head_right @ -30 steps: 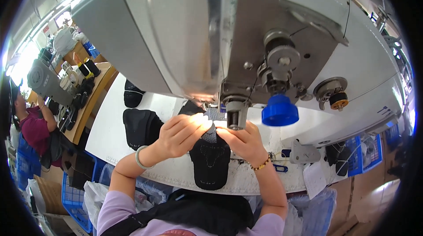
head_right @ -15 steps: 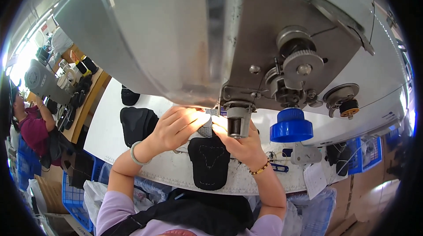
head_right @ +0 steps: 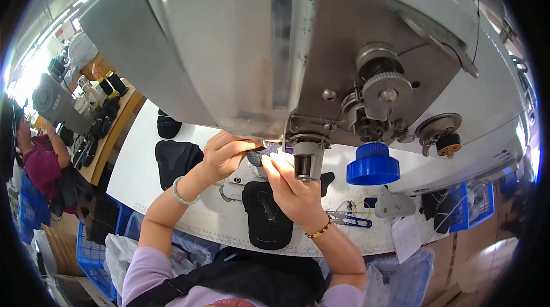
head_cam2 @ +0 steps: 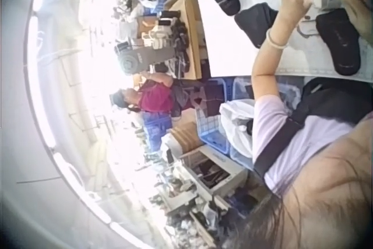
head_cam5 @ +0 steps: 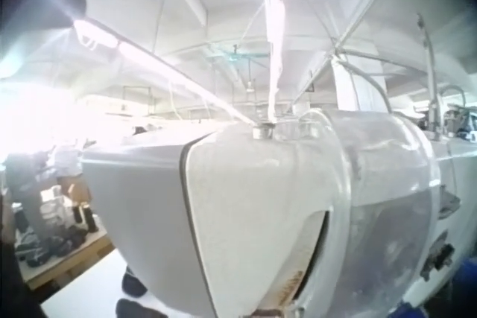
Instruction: Stitch together fabric shoe upper components using a sewing machine.
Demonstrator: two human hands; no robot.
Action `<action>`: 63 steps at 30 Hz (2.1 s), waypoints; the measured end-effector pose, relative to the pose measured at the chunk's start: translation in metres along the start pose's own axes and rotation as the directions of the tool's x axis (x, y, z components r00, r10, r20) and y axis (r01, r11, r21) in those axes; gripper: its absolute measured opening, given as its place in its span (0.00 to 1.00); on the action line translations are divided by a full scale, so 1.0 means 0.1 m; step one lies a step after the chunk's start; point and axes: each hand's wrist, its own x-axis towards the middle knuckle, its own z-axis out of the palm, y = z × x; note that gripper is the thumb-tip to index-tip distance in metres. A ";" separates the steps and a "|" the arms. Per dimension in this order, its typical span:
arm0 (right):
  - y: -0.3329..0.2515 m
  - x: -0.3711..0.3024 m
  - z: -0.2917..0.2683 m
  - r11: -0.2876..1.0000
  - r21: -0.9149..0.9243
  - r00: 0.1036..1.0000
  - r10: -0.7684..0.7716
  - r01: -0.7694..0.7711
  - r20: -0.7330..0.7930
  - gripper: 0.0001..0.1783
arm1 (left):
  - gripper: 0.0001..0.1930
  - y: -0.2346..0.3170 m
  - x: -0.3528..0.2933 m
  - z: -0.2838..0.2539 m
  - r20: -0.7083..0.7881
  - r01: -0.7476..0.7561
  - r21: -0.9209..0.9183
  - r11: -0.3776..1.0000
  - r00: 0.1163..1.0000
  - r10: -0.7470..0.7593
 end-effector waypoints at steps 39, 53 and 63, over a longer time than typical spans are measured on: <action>0.15 -0.08 0.06 0.996 0.050 0.996 0.072 -0.069 -0.057 0.15 | 0.10 0.56 0.30 -0.12 0.344 -0.236 0.537 0.810 0.938 0.045; 0.16 -0.10 0.09 0.979 0.048 0.980 0.200 -0.199 -0.016 0.13 | 0.30 -0.09 0.03 -0.33 0.277 -0.018 -0.051 0.999 0.960 0.031; -0.08 -0.12 0.16 0.992 0.064 0.989 -0.098 0.106 -0.111 0.19 | 0.31 0.17 0.10 -0.35 0.364 -0.048 0.012 0.999 0.931 0.040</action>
